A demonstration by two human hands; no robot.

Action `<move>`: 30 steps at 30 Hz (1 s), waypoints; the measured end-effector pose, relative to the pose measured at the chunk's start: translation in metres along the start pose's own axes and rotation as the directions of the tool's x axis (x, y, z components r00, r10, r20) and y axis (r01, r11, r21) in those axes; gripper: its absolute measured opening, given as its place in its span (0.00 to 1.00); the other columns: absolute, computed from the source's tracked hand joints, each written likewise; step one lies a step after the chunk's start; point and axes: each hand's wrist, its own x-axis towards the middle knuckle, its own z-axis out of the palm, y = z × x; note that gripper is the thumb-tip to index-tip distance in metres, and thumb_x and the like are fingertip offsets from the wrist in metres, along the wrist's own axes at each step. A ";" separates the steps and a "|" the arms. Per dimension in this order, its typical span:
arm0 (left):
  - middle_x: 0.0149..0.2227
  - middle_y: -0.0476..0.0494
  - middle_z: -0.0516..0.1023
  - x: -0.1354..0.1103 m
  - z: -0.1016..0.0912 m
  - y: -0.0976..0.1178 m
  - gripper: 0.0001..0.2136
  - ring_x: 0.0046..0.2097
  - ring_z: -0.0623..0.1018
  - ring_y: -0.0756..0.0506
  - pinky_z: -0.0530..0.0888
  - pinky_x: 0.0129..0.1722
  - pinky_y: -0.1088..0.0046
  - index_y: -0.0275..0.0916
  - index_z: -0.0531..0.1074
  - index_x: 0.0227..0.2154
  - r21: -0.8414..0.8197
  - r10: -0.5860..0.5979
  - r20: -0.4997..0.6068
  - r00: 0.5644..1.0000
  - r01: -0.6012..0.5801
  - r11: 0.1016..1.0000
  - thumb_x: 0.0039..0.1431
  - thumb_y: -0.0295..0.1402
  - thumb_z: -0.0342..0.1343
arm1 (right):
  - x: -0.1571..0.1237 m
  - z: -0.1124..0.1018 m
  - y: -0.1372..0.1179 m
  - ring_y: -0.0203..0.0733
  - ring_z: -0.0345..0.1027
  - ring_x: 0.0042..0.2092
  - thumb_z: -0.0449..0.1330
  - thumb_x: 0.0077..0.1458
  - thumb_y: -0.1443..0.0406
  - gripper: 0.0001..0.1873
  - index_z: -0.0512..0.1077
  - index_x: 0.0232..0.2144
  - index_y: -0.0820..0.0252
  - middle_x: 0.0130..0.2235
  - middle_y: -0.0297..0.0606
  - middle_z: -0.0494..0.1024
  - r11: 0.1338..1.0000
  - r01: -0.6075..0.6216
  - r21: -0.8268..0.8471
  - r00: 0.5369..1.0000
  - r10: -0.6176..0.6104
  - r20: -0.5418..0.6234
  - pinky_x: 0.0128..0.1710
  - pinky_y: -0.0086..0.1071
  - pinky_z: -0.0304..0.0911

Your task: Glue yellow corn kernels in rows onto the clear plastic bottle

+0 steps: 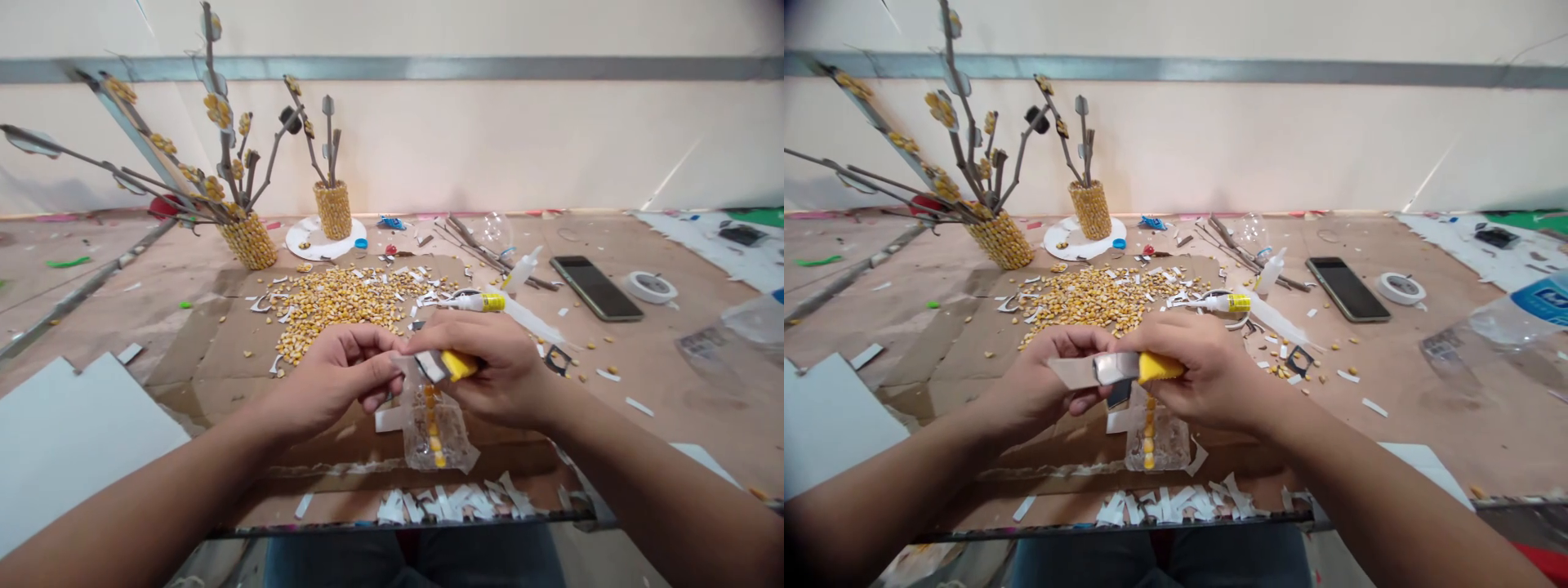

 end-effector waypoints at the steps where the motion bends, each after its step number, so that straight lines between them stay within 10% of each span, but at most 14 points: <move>1: 0.24 0.50 0.78 0.000 0.002 0.000 0.16 0.20 0.66 0.56 0.63 0.21 0.81 0.35 0.80 0.33 0.015 -0.002 -0.006 1.000 0.002 1.000 0.57 0.43 0.74 | 0.000 -0.002 0.000 0.38 0.73 0.34 0.62 0.58 0.75 0.14 0.77 0.45 0.59 0.35 0.38 0.81 1.000 0.005 -0.022 1.000 -0.005 0.006 0.35 0.30 0.65; 7: 0.42 0.43 0.81 -0.001 0.000 -0.002 0.11 0.37 0.78 0.47 0.76 0.37 0.72 0.39 0.80 0.45 0.447 0.247 -0.095 0.964 -0.181 0.876 0.63 0.38 0.68 | 0.009 -0.033 -0.012 0.31 0.60 0.26 0.64 0.65 0.66 0.05 0.74 0.35 0.58 0.26 0.26 0.70 0.970 -0.227 -0.091 0.951 0.241 0.192 0.28 0.27 0.56; 15: 0.73 0.30 0.63 -0.006 -0.015 0.000 0.58 0.70 0.69 0.23 0.66 0.71 0.41 0.45 0.54 0.76 0.758 0.162 0.177 0.971 -0.240 0.607 0.45 0.50 0.79 | 0.013 -0.058 -0.011 0.32 0.58 0.26 0.64 0.64 0.62 0.14 0.70 0.26 0.57 0.24 0.26 0.67 0.850 -0.516 -0.110 0.666 0.478 0.573 0.26 0.27 0.54; 19: 0.74 0.26 0.61 -0.005 -0.015 -0.009 0.75 0.72 0.66 0.17 0.62 0.73 0.36 0.46 0.45 0.79 0.799 0.146 0.197 0.970 -0.245 0.549 0.29 0.55 0.84 | 0.012 -0.053 -0.010 0.32 0.60 0.25 0.63 0.61 0.66 0.13 0.70 0.24 0.57 0.23 0.26 0.68 0.833 -0.534 -0.143 0.633 0.506 0.586 0.25 0.28 0.54; 30: 0.74 0.30 0.58 -0.011 -0.012 -0.024 0.69 0.71 0.68 0.19 0.68 0.68 0.32 0.62 0.33 0.77 0.845 0.155 0.203 0.967 -0.253 0.470 0.42 0.54 0.79 | 0.012 -0.050 -0.009 0.36 0.65 0.27 0.63 0.58 0.69 0.10 0.70 0.26 0.56 0.26 0.28 0.72 0.826 -0.535 -0.178 0.613 0.524 0.592 0.26 0.31 0.54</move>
